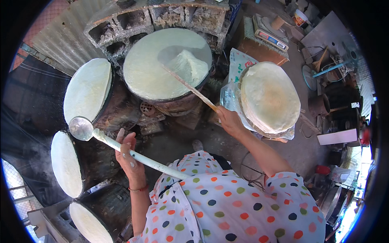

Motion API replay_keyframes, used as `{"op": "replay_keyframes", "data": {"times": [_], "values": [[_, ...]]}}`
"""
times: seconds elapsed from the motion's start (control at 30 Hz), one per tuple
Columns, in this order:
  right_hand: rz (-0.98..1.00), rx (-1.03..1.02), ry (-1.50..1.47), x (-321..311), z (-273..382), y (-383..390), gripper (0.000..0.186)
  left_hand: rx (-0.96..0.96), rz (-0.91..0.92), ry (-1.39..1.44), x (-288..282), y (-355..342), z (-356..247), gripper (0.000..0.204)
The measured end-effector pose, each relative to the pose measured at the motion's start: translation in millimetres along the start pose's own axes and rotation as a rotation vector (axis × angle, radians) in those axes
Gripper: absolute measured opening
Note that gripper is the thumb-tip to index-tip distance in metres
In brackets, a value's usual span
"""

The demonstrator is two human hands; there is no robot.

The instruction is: The person ladles batter onto hot griddles, spreads it into thin crepes, and flips them with a wooden spatula. Finished crepes are stacked on a nearby surface.

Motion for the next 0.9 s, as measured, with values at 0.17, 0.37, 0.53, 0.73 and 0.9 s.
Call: {"op": "replay_keyframes", "data": {"times": [0.17, 0.37, 0.53, 0.73, 0.9], "values": [[-0.071, 0.052, -0.043, -17.2, -25.0, -57.8, 0.021, 0.018, -0.032, -0.051, 9.0, 5.6, -5.5, 0.055], [-0.109, -0.162, -0.020, -3.6, -10.8, -77.9, 0.020, 0.040, -0.045, -0.057, 28.3, 1.5, -5.8, 0.060], [0.049, -0.131, 0.117, -24.2, -37.9, -71.3, 0.018, 0.044, -0.118, -0.048, 27.4, 8.8, -4.3, 0.055], [-0.079, -0.286, 0.031, -30.4, -61.3, -159.5, 0.023, -0.006, -0.219, -0.055, 19.3, 12.2, 3.1, 0.053], [0.118, 0.133, -0.008, -21.0, -7.3, -239.7, 0.026, 0.084, -0.211, -0.077, 13.8, 12.9, -1.4, 0.046]]}}
Point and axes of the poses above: each hand's wrist, its own y-axis away from the middle knuckle, its own x-axis out of the palm, z = x × y, the point moved 5 cm from there along -y, towards the middle knuckle, and after that the axes turned 14 degrees about -z, right-handed, at the moved point
